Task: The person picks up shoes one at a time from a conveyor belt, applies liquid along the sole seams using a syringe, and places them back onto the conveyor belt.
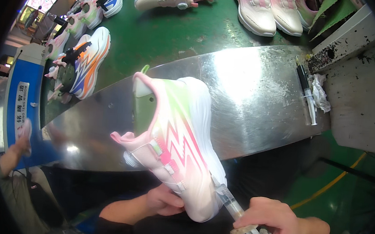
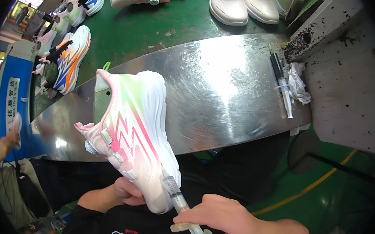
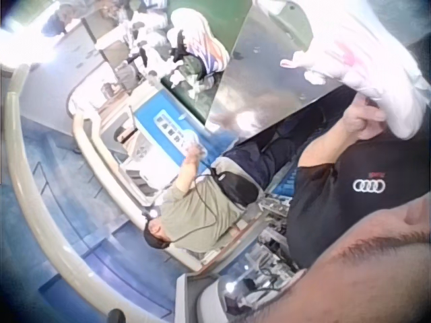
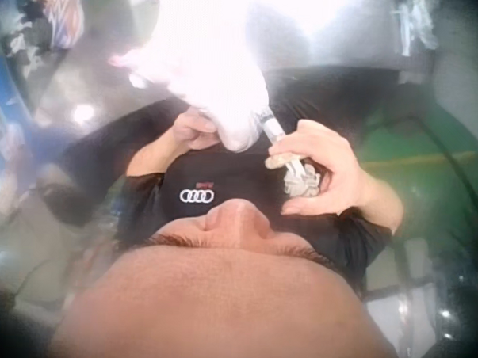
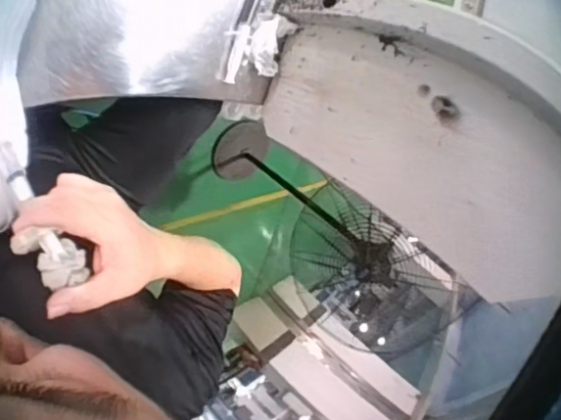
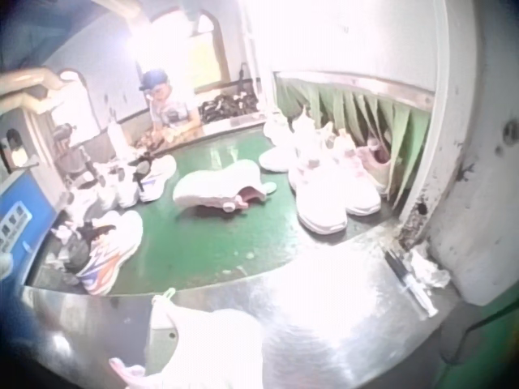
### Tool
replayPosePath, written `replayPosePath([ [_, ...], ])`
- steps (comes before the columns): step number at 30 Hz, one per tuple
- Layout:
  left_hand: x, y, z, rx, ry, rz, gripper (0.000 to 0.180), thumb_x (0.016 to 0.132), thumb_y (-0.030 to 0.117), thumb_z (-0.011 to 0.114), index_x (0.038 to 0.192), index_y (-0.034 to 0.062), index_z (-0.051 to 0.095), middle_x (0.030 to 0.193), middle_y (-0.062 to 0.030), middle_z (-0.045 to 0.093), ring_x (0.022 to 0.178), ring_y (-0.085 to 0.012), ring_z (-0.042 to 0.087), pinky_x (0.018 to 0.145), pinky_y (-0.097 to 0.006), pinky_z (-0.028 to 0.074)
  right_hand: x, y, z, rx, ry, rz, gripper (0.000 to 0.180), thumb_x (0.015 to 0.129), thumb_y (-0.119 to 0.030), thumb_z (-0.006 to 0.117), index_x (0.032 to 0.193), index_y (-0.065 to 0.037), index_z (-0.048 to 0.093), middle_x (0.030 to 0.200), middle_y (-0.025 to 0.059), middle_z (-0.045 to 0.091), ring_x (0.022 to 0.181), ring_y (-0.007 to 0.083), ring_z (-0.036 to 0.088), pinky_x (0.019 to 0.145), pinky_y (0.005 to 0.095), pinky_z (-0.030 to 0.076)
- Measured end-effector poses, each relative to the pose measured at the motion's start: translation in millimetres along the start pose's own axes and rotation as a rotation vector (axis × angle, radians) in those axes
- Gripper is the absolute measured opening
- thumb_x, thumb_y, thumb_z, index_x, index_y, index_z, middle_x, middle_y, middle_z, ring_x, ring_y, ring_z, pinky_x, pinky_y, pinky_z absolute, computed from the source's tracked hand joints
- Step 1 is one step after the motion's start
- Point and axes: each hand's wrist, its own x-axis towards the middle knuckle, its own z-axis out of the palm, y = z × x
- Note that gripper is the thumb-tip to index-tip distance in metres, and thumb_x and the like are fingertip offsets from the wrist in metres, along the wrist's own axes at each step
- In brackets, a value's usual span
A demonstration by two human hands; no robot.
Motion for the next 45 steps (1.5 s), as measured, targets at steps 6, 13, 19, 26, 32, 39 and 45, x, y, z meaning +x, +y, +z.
replayPosePath([
  [6,36.1,-5.4,0.3,0.141,0.004,-0.097,0.056,0.077,-0.009,0.056,0.129,0.0032,0.042,0.124,-0.0138,0.052,0.118,-0.0285,0.047,0.101,-0.041,0.037,-23.8,-25.2,-7.2,-0.119,0.005,0.052,0.06,0.055,-0.035,0.083,0.098,0.002,0.062,0.086,0.0111,0.065,0.062,0.0225,0.05,0.056,0.0321,0.037],
  [13,75.5,-4.0,17.6,0.236,-0.083,-0.172,0.045,0.081,-0.003,0.058,0.124,0.0035,0.047,0.121,-0.0142,0.054,0.113,-0.0284,0.052,0.096,-0.041,0.043,-46.3,-48.1,-11.3,-0.202,0.078,-0.012,0.063,0.059,-0.039,0.082,0.101,0.003,0.06,0.085,0.0086,0.066,0.062,0.0222,0.054,0.055,0.032,0.035],
  [19,93.8,-8.3,22.7,0.249,-0.166,-0.148,0.039,0.085,0.004,0.059,0.123,0.0038,0.048,0.12,-0.0146,0.054,0.112,-0.0287,0.053,0.093,-0.042,0.046,-56.1,-54.1,-14.6,-0.305,0.103,-0.036,0.063,0.061,-0.04,0.081,0.102,0.002,0.06,0.084,0.0082,0.066,0.067,0.0227,0.059,0.056,0.0321,0.035],
  [26,109.4,-10.4,43.8,0.311,-0.199,-0.126,0.044,0.089,0.022,0.056,0.126,0.0017,0.045,0.123,-0.0191,0.051,0.119,-0.0333,0.047,0.096,-0.043,0.044,-56.5,-49.5,-8.8,-0.472,0.156,-0.103,0.061,0.06,-0.038,0.081,0.101,0.002,0.06,0.083,0.0078,0.066,0.066,0.0227,0.061,0.053,0.0322,0.035],
  [32,115.0,-13.4,51.3,0.272,-0.217,-0.108,0.042,0.092,0.02,0.053,0.128,0.0026,0.043,0.128,-0.0151,0.049,0.121,-0.0275,0.047,0.096,-0.041,0.043,-46.9,-50.4,-0.4,-0.61,0.146,-0.124,0.058,0.063,-0.035,0.081,0.102,0.0,0.058,0.081,0.0059,0.065,0.063,0.02,0.059,0.052,0.0308,0.034],
  [39,121.5,-15.1,62.8,0.242,-0.193,-0.053,0.041,0.092,0.025,0.052,0.126,0.0048,0.045,0.125,-0.0137,0.051,0.12,-0.0288,0.048,0.094,-0.043,0.044,-51.7,-39.1,3.8,-0.943,0.086,-0.024,0.041,0.065,-0.028,0.079,0.097,-0.008,0.064,0.074,-0.0019,0.058,0.051,0.0129,0.039,0.044,0.0221,0.032],
  [45,115.9,-14.8,73.4,0.221,-0.18,-0.032,0.041,0.092,0.027,0.052,0.126,0.006,0.044,0.124,-0.0122,0.051,0.118,-0.0288,0.049,0.092,-0.044,0.046,-49.1,-17.2,11.5,-1.12,0.14,-0.151,0.033,0.065,-0.027,0.077,0.092,-0.013,0.065,0.061,-0.0054,0.044,0.048,0.0097,0.029,0.04,0.0199,0.026],
])
